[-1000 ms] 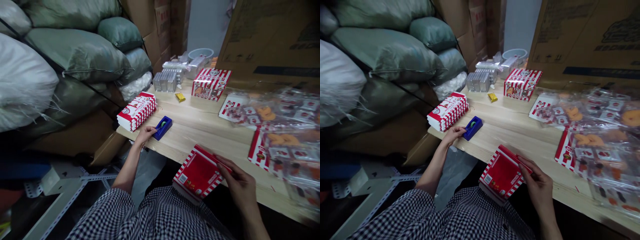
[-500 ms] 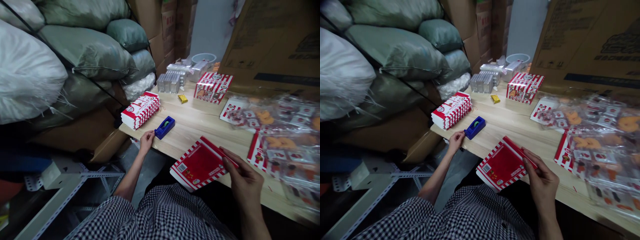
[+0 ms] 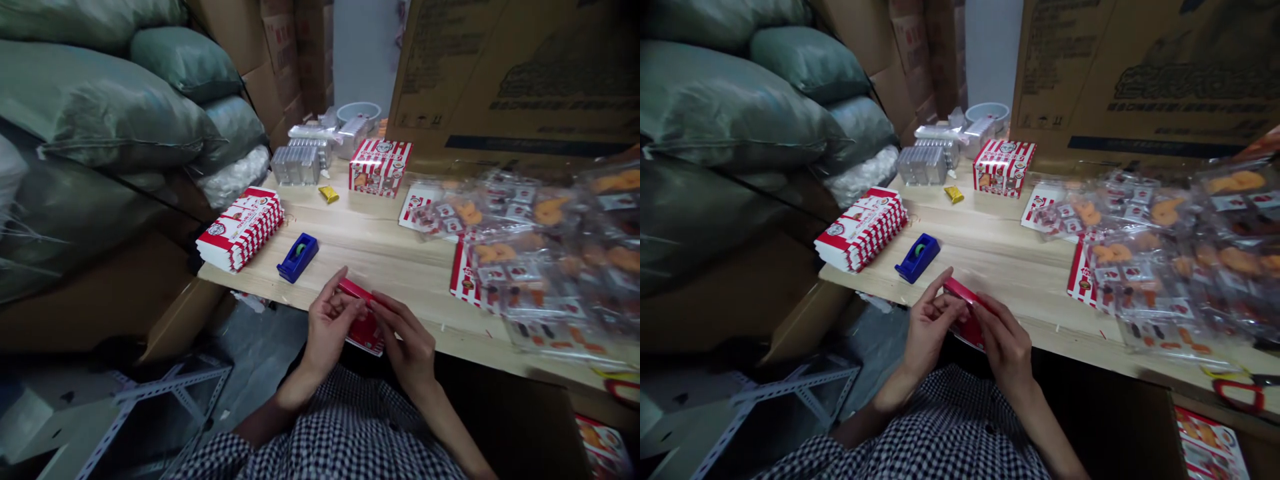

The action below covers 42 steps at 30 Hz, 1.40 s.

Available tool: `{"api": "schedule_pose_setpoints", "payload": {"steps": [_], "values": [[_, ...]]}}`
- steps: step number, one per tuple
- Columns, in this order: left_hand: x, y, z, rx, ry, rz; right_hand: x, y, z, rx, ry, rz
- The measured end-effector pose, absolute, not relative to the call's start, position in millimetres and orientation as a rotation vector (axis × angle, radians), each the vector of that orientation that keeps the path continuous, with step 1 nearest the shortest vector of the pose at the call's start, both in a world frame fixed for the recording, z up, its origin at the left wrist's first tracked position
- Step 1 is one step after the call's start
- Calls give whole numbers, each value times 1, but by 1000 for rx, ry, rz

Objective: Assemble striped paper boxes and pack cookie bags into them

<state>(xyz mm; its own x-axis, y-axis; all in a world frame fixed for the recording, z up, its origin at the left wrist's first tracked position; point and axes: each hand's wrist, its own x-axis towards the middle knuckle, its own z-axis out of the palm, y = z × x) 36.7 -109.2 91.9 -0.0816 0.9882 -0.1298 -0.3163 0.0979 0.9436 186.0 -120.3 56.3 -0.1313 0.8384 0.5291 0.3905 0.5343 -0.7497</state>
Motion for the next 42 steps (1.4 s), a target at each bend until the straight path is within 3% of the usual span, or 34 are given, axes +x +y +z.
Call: {"api": "schedule_pose_setpoints", "payload": {"steps": [10,16,20,25,31,37,42], "values": [[33,-109,75,663,1088,1186,189,-130,44,-1024,-1781,525],[26,-104,62,1142,1368,1124,192,-130,51,-1057,-1740,517],[20,-100,61,1697,1578,1339,195,-127,59,-1064,-1698,536],[12,-84,68,2321,1138,1376,204,-121,71,-1049,-1654,688],[4,-58,50,1854,1152,1140,221,-105,66,-1137,-1449,875],[-6,-57,22,1007,832,595,246,-86,34,-1214,-1006,927],[6,-44,13,950,928,639,248,-88,7,-1236,-750,1110]]}}
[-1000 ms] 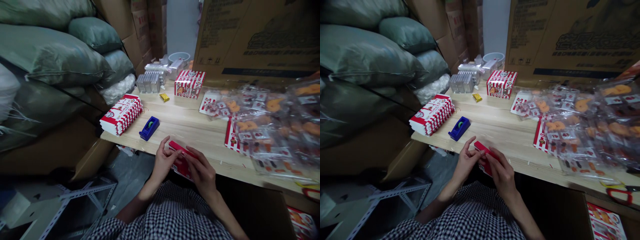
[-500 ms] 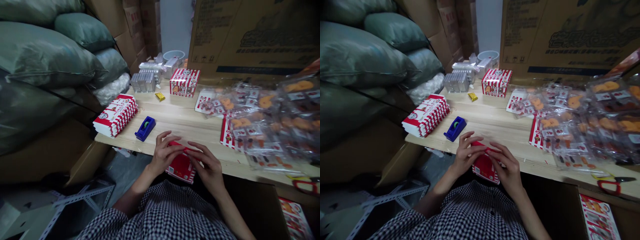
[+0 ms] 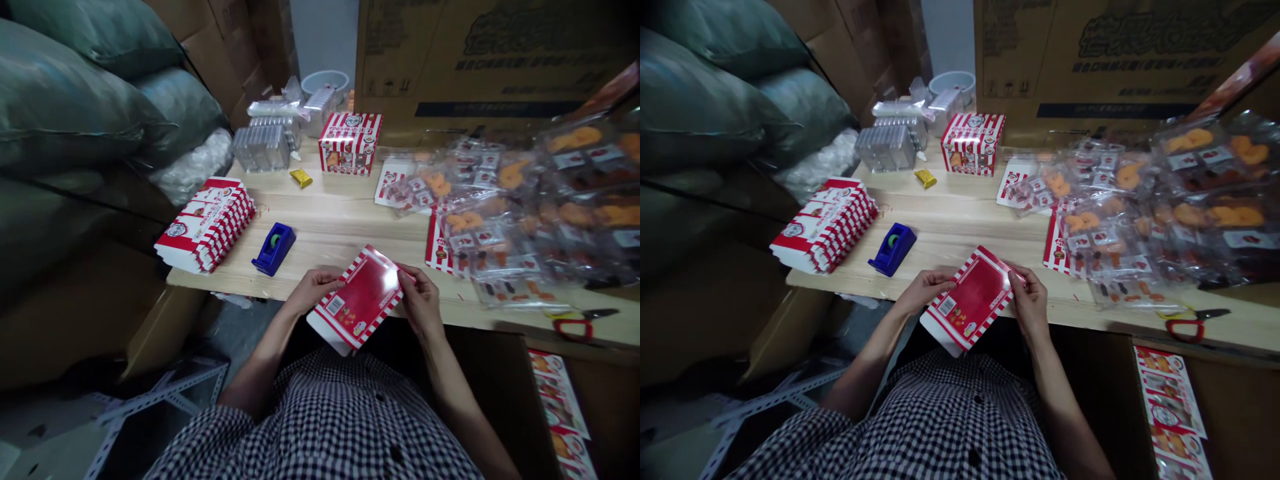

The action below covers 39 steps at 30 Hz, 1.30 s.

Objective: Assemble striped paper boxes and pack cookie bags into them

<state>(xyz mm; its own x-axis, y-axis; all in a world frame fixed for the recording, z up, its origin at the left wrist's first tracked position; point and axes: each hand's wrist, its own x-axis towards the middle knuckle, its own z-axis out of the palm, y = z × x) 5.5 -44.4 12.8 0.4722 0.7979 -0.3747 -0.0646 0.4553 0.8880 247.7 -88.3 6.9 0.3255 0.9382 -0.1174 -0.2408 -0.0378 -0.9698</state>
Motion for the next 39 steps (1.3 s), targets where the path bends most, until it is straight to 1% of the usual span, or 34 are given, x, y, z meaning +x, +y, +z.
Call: {"api": "schedule_pose_setpoints", "payload": {"steps": [5,10,14,19,22,25,28,30,34,39], "values": [[22,-15,0,1111,963,714,242,-96,-10,-1212,-685,1210],[33,22,-14,1537,1107,584,240,-78,-36,-1177,-512,1151],[51,65,-15,1754,1248,644,234,-66,-51,-1170,-390,1109],[118,132,0,2007,1259,732,237,-68,-55,-1138,-442,1102],[168,169,7,2101,1208,743,249,-74,-55,-1234,-544,987],[206,200,7,2126,1266,682,265,-82,-57,-1326,-620,851],[224,224,2,2052,1367,597,280,-89,-59,-1378,-656,829],[227,235,0,2002,1354,593,288,-91,-58,-1383,-665,837],[215,241,6,1919,1185,649,300,-86,-48,-1353,-608,840],[177,212,30,1772,944,767,314,-64,-25,-1252,-542,817]]}}
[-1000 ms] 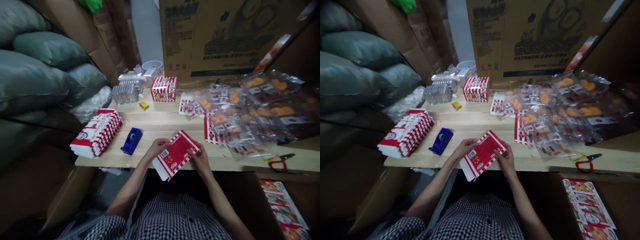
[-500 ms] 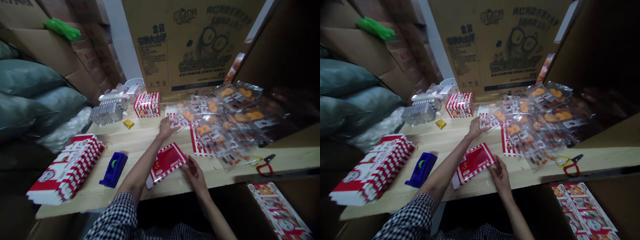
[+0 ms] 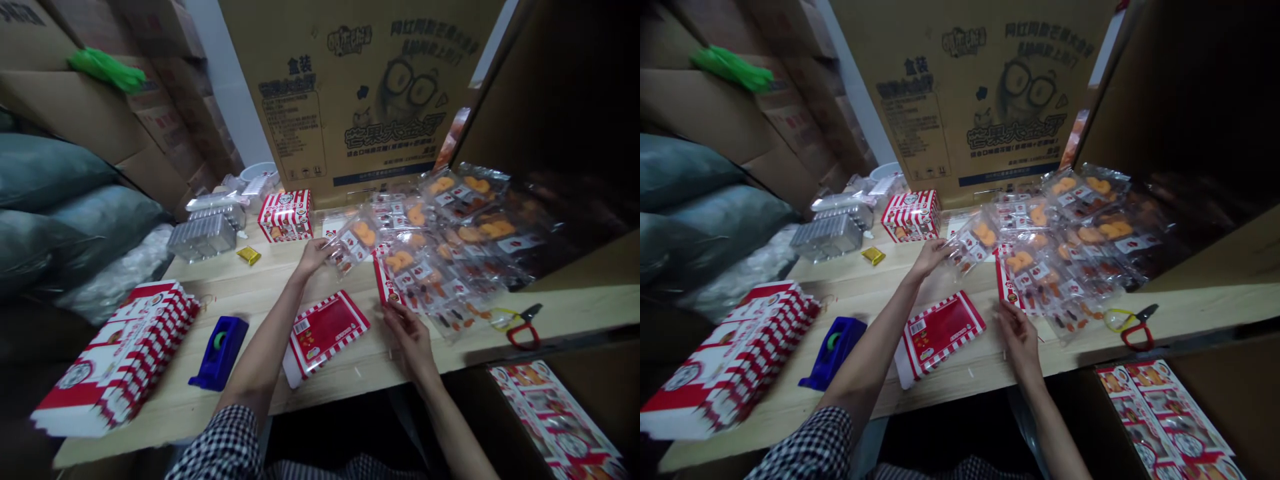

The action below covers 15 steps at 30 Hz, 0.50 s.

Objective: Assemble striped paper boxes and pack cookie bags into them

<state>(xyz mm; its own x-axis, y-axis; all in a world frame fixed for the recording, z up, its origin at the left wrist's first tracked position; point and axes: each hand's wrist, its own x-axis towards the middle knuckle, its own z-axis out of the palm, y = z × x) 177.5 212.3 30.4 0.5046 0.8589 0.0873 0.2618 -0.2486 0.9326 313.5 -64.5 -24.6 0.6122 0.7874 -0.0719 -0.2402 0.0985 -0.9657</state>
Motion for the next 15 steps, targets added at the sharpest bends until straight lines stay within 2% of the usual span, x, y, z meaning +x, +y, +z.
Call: {"api": "schedule_pose_setpoints", "payload": {"steps": [4,8,15], "values": [[154,181,45,1675,839,780,319,-28,2,-1134,-465,888],[149,163,45,1653,830,747,314,23,26,-881,-442,1159],[130,137,47,1930,843,704,305,75,24,-873,-381,1129]]}}
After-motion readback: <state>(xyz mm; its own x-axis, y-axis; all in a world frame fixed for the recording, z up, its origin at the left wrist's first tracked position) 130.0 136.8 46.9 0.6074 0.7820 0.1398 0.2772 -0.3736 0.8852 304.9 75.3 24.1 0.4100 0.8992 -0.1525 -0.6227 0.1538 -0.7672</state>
